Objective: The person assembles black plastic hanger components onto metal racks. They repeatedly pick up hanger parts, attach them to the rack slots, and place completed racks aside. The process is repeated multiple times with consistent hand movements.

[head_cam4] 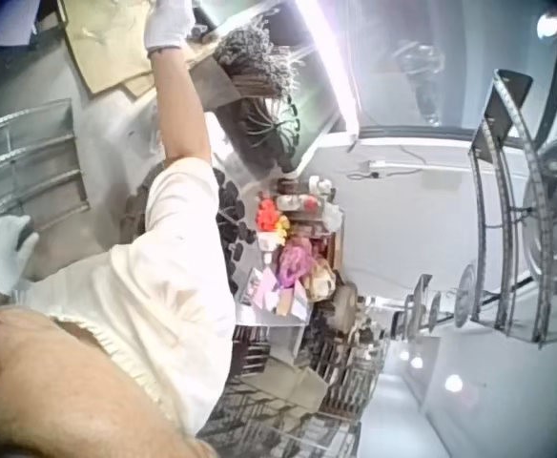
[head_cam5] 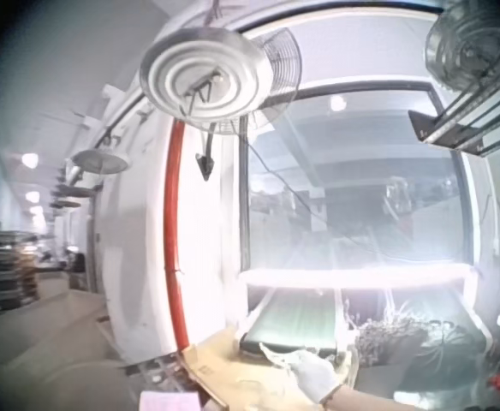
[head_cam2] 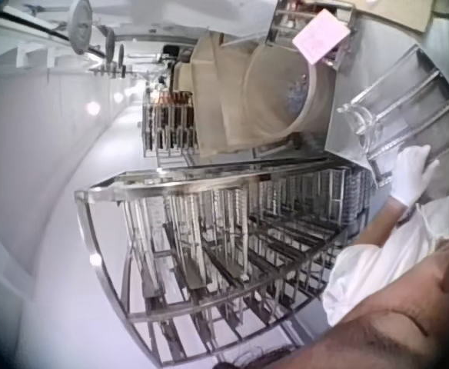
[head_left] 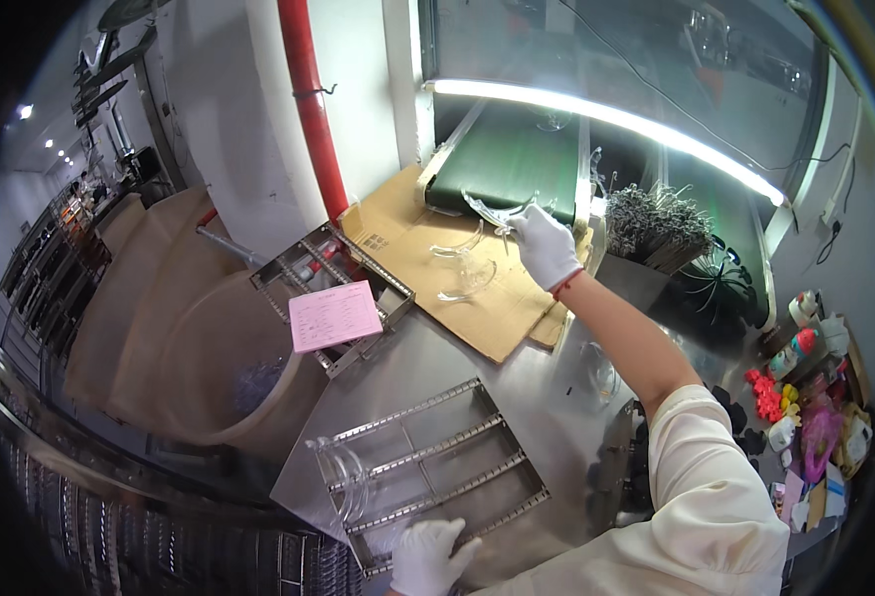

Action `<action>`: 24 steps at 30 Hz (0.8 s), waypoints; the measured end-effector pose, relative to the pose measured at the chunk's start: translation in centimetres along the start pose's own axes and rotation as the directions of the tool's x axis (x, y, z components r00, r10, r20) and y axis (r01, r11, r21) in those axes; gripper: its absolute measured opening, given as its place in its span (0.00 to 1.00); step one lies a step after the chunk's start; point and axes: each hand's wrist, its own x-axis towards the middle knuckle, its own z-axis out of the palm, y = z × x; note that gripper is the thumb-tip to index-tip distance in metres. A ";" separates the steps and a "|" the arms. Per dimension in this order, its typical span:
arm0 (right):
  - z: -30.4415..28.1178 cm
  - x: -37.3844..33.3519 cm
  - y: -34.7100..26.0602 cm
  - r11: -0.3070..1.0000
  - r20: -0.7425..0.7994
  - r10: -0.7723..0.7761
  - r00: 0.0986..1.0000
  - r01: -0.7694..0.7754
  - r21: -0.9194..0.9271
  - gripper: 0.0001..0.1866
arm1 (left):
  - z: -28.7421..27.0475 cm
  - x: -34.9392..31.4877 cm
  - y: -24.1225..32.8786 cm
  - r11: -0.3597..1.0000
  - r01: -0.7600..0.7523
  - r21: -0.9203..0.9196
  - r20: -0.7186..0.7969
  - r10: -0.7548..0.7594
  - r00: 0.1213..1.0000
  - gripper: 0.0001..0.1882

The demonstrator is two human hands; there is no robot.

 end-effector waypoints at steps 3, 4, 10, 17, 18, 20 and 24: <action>-5.7 -2.5 -5.1 0.991 -0.121 -0.028 0.992 0.044 0.127 0.07 | -1.7 1.2 -0.4 0.984 0.004 -0.181 -0.163 -0.034 0.986 0.15; -8.0 -3.8 -8.3 0.971 -0.128 -0.028 0.991 0.057 0.233 0.07 | -3.4 1.8 0.9 0.904 0.201 -0.377 -0.178 -0.284 0.942 0.16; -17.2 -15.8 -18.7 0.744 0.191 -0.285 0.939 0.092 0.662 0.06 | -9.0 5.1 0.5 0.425 0.219 -0.878 0.002 -0.456 0.890 0.33; -18.6 -18.9 -22.6 0.188 0.419 -0.194 0.887 -0.386 0.903 0.16 | -10.0 -0.6 0.8 0.595 0.132 -0.793 -0.236 -0.499 0.834 0.10; -18.6 -19.1 -23.0 -0.194 0.709 -0.179 0.683 -0.731 0.655 0.16 | -10.2 -1.1 -0.1 0.911 0.094 -0.402 -0.425 -0.276 0.862 0.08; -18.8 -20.6 -24.6 -0.234 0.879 -0.275 0.390 -0.914 0.332 0.16 | -10.3 -2.7 0.1 0.962 0.040 -0.272 -0.404 -0.152 0.902 0.06; -15.7 -21.7 -26.0 0.701 0.256 -0.393 0.883 0.108 0.705 0.12 | -11.8 -3.1 0.1 0.672 0.325 -0.666 -0.225 -0.596 0.770 0.07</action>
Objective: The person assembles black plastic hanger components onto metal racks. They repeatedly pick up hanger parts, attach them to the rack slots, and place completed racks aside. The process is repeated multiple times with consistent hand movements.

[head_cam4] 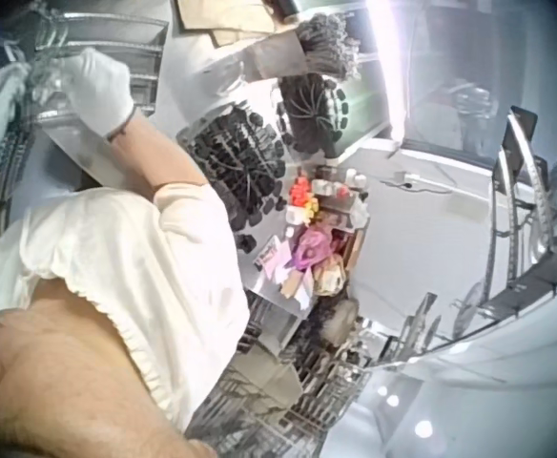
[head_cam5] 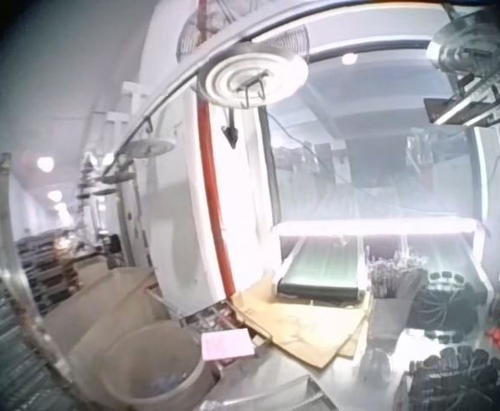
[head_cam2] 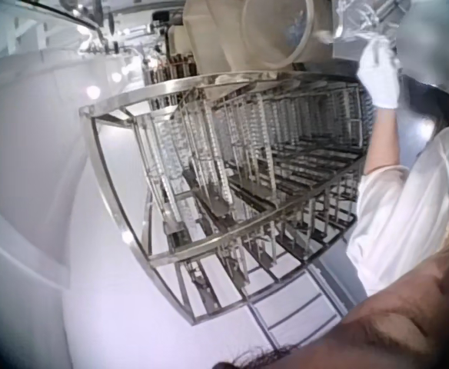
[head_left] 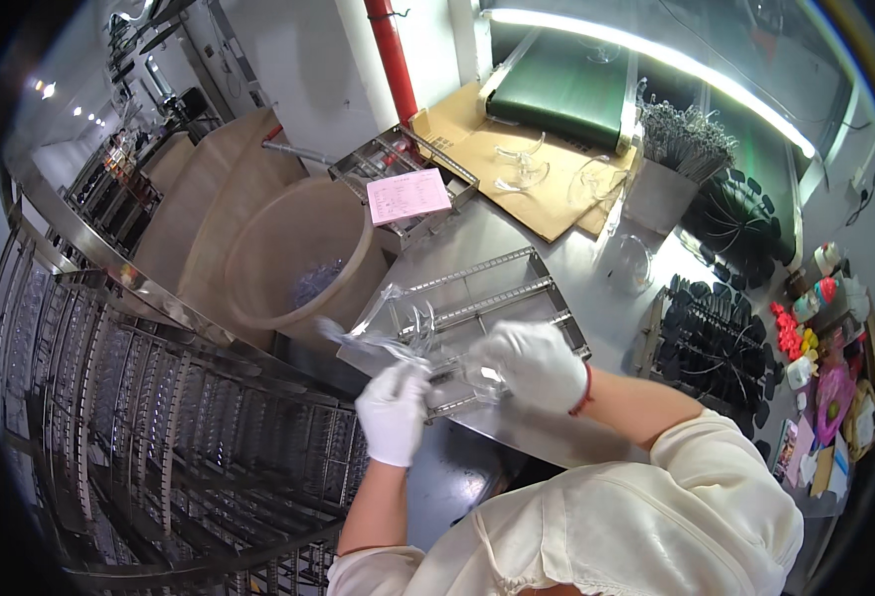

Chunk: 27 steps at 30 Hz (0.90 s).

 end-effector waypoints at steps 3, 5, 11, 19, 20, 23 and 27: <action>1.0 3.3 3.1 0.917 0.096 0.387 0.917 -0.393 0.065 0.14 | -3.1 1.5 -1.1 0.965 0.139 -0.220 -0.141 -0.172 0.975 0.11; 1.5 5.6 5.7 0.800 0.368 0.558 0.744 -0.600 -0.001 0.25 | -4.2 1.9 -1.5 0.973 0.148 -0.179 -0.168 -0.178 0.970 0.09; 7.2 7.8 9.3 0.806 0.486 0.590 0.645 -0.512 -0.299 0.27 | -5.2 2.8 -2.0 0.969 0.186 -0.160 -0.078 -0.201 0.977 0.10; 5.6 10.4 9.2 0.660 0.597 0.584 0.550 -0.750 0.046 0.35 | -4.8 3.8 -1.3 0.961 0.120 -0.248 0.331 -0.032 0.943 0.17; 5.6 9.0 10.6 0.369 0.775 0.379 0.505 -0.851 0.374 0.34 | -3.3 3.9 -0.5 0.968 0.162 -0.192 0.349 -0.087 0.933 0.18; 1.9 7.5 3.1 0.634 0.523 0.293 0.801 -0.572 0.521 0.23 | -2.8 4.6 -1.6 0.952 0.292 -0.095 0.534 -0.199 0.822 0.21; 1.9 6.4 6.1 0.758 0.266 0.558 0.786 -0.613 0.220 0.18 | -4.4 11.1 -1.7 0.726 0.357 -0.588 0.254 -0.254 0.933 0.23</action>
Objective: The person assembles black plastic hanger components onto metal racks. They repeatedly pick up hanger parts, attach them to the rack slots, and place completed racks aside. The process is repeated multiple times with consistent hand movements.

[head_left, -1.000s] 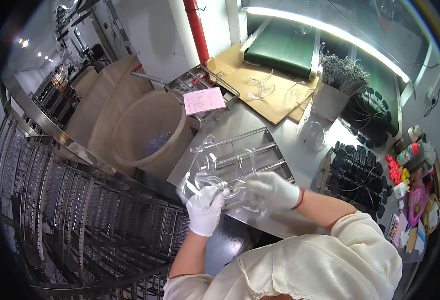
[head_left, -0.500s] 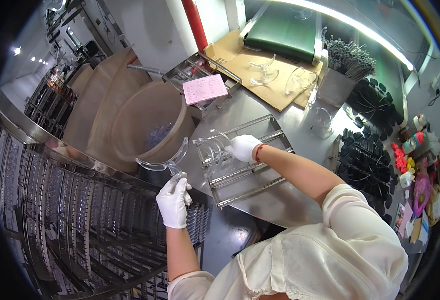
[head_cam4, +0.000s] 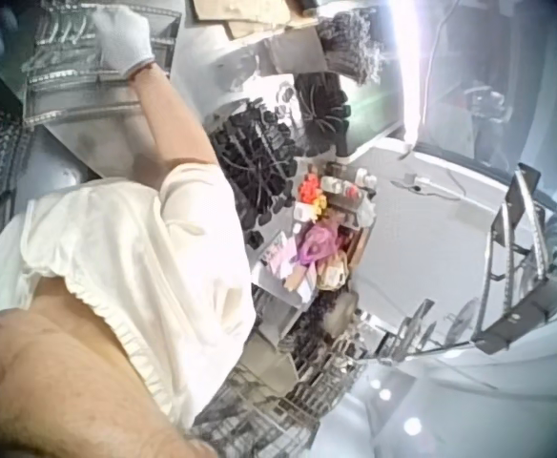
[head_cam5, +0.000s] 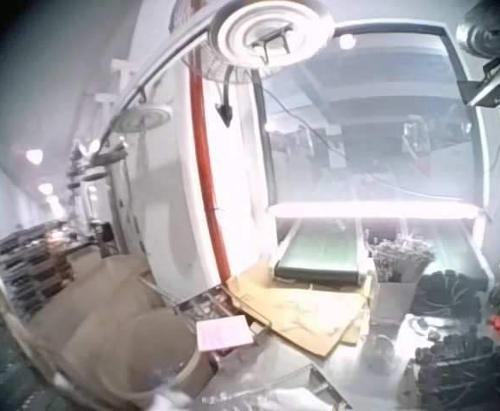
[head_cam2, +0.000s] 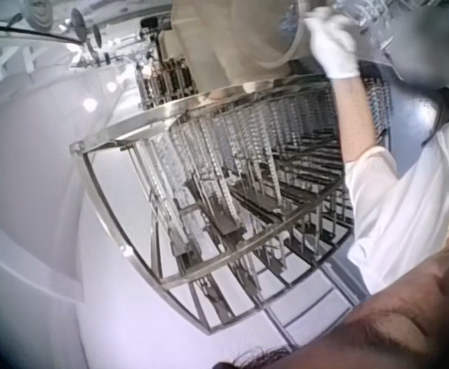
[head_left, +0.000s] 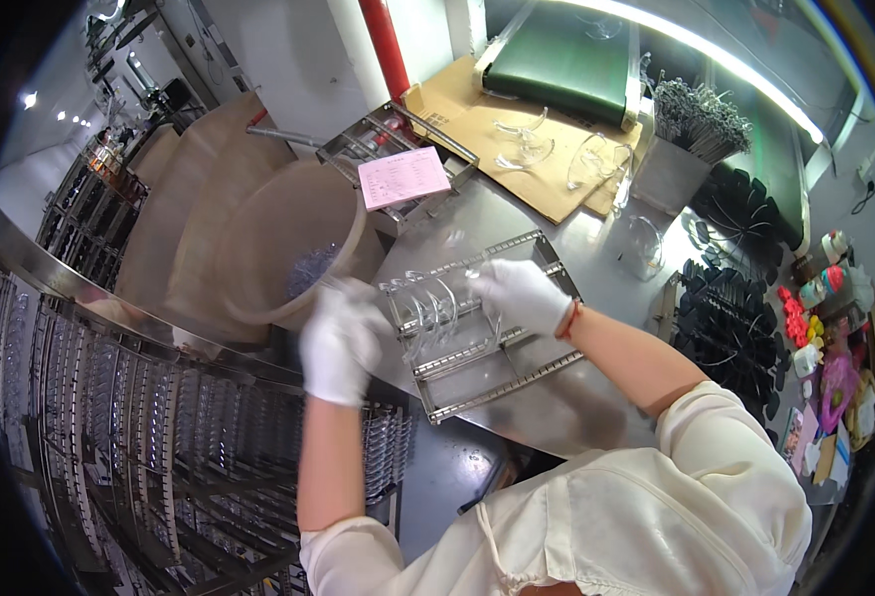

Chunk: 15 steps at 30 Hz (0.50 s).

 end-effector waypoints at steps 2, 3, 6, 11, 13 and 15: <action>-0.2 1.4 3.5 0.997 0.036 0.071 0.997 -0.072 0.037 0.22 | -0.1 2.5 4.9 0.914 -0.375 -0.155 -0.117 0.360 0.925 0.24; -0.1 2.1 4.4 0.999 0.084 0.039 0.996 -0.035 -0.041 0.23 | 0.6 2.2 6.5 0.875 -0.476 -0.088 -0.200 0.453 0.869 0.25; 1.8 3.3 4.7 0.978 0.220 0.165 0.961 -0.131 -0.161 0.26 | 1.3 2.3 6.7 0.827 -0.552 0.103 -0.155 0.562 0.813 0.28; 4.3 5.4 5.3 0.813 0.222 0.103 0.970 0.047 -0.580 0.30 | 5.0 4.0 2.7 0.643 -0.493 0.586 0.061 0.572 0.818 0.24; 2.2 5.5 2.3 0.862 0.117 0.204 0.972 -0.121 -0.493 0.32 | 5.4 5.3 0.5 0.299 -0.585 0.754 0.361 0.555 0.749 0.32; -0.9 7.1 3.8 0.909 -0.136 0.169 0.976 -0.207 -0.362 0.33 | 6.7 5.8 -1.4 -0.203 -0.613 0.764 0.644 0.315 0.698 0.43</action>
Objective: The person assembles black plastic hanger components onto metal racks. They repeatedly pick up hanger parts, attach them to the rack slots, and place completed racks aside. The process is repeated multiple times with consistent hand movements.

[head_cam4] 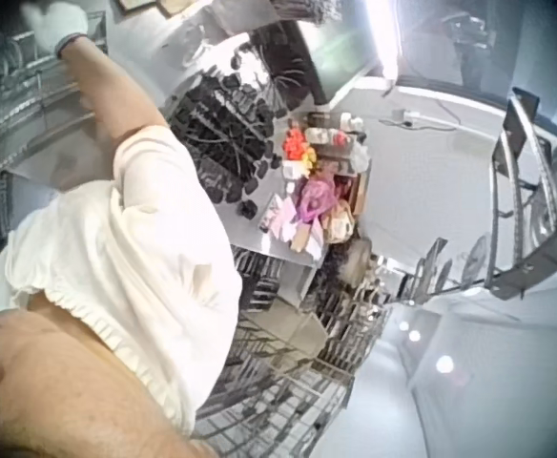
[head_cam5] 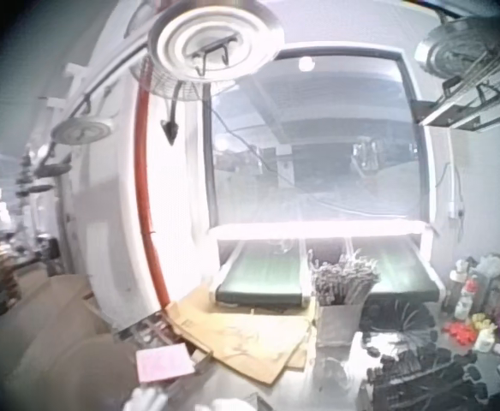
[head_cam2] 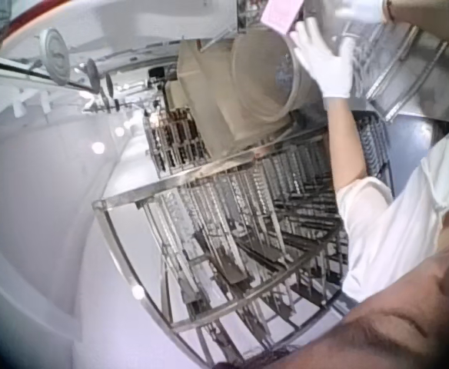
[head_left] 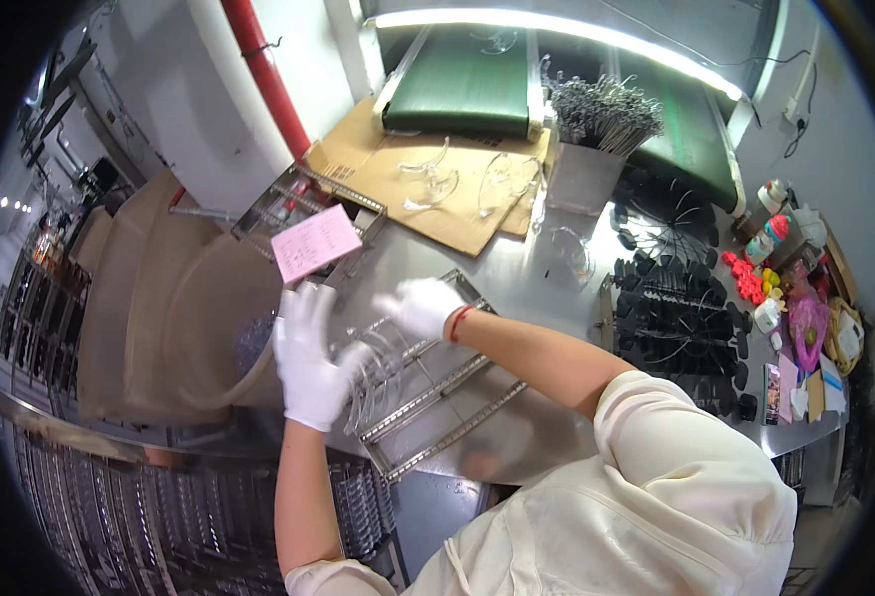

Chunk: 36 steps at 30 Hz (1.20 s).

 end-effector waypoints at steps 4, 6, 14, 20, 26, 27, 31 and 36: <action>-4.0 6.9 12.3 0.838 -0.682 0.400 0.612 0.057 0.543 0.23 | 5.4 0.3 -1.5 0.982 -0.071 0.178 0.516 -0.031 0.856 0.49; -7.0 8.1 16.2 0.888 -0.771 0.454 0.448 -0.156 0.432 0.26 | 5.9 0.1 -2.9 0.985 -0.002 0.170 0.628 -0.107 0.771 0.48; -12.1 13.0 28.9 0.875 -0.665 0.474 0.578 -0.395 0.280 0.37 | 6.7 0.4 -3.5 0.995 -0.027 0.099 0.580 -0.035 0.814 0.44; -11.7 9.9 25.5 0.906 -0.513 0.421 0.748 -0.317 0.280 0.17 | 7.3 0.3 -4.9 0.963 0.140 -0.230 0.070 -0.127 0.989 0.31; -10.5 -1.6 10.3 0.149 -0.040 0.166 0.985 0.015 0.989 0.10 | 5.2 2.0 4.0 0.705 0.404 -0.583 0.084 -0.443 0.893 0.39; -10.2 -3.9 7.3 0.078 0.070 0.107 0.992 -0.078 0.994 0.11 | 4.7 2.1 5.7 0.720 0.373 -0.586 0.062 -0.419 0.906 0.40; -7.8 -8.8 2.0 0.251 0.112 0.013 0.994 -0.112 0.961 0.11 | 5.1 0.5 5.3 0.832 0.254 -0.492 0.030 -0.275 0.961 0.19; -5.5 -9.3 0.5 0.818 -0.529 -0.535 0.659 0.561 -0.128 0.11 | -0.2 -2.5 4.4 0.366 0.607 -0.705 0.326 -0.593 0.736 0.16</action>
